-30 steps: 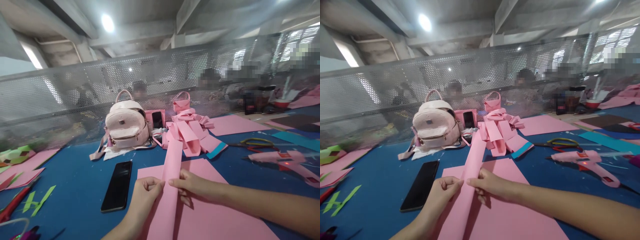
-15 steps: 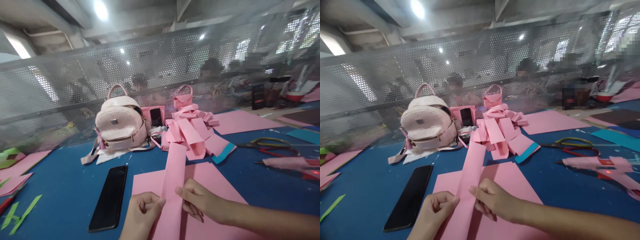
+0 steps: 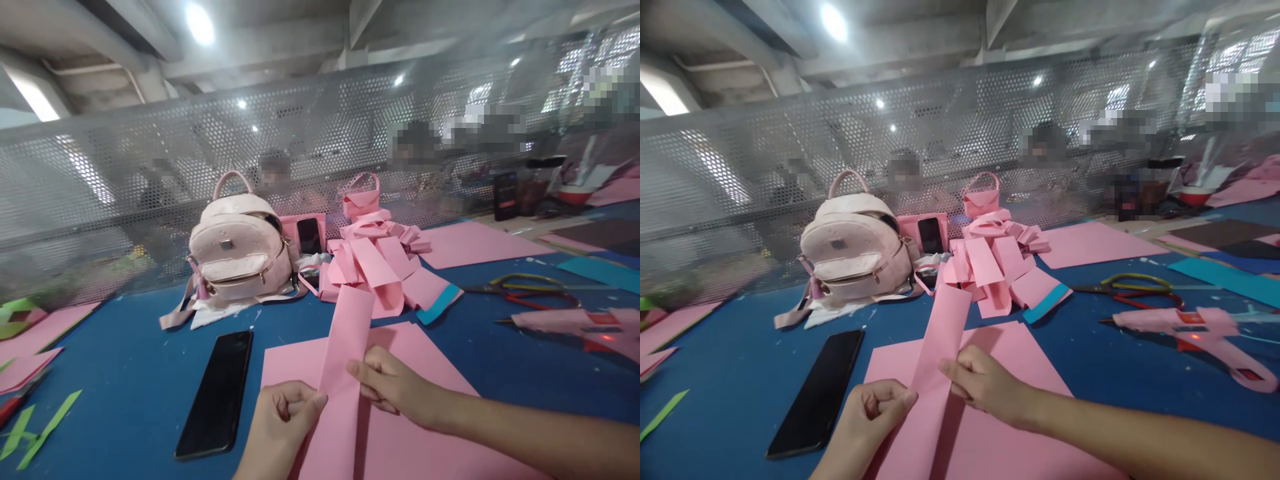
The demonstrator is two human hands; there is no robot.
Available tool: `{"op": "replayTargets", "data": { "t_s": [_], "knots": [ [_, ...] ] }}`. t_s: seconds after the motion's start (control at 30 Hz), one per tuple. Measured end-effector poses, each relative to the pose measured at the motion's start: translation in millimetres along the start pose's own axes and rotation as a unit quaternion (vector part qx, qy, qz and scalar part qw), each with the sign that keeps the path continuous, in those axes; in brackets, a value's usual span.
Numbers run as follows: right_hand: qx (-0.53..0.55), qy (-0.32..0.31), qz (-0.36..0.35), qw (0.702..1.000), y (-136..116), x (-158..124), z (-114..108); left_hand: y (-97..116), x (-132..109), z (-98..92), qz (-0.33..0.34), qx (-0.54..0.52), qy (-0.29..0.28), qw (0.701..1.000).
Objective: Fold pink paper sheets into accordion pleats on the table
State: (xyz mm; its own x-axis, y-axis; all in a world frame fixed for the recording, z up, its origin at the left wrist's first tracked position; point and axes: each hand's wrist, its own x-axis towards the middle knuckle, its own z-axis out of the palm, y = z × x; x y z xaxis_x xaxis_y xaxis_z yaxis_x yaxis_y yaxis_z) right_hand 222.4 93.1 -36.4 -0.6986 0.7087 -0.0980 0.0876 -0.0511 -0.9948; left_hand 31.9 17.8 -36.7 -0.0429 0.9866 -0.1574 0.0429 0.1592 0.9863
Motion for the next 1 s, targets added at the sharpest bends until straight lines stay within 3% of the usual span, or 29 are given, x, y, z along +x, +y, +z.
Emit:
{"op": "replayTargets", "data": {
  "t_s": [0.33,1.0],
  "knots": [
    [-0.027,-0.026,-0.037,0.999,2.9,6.5,-15.7,0.4,4.3,-2.2,-0.027,0.011,-0.01,1.0],
    [0.006,0.046,-0.056,0.997,4.9,3.3,-31.7,-1.2,0.0,2.9,-0.009,0.019,-0.005,1.0]
  ]
}}
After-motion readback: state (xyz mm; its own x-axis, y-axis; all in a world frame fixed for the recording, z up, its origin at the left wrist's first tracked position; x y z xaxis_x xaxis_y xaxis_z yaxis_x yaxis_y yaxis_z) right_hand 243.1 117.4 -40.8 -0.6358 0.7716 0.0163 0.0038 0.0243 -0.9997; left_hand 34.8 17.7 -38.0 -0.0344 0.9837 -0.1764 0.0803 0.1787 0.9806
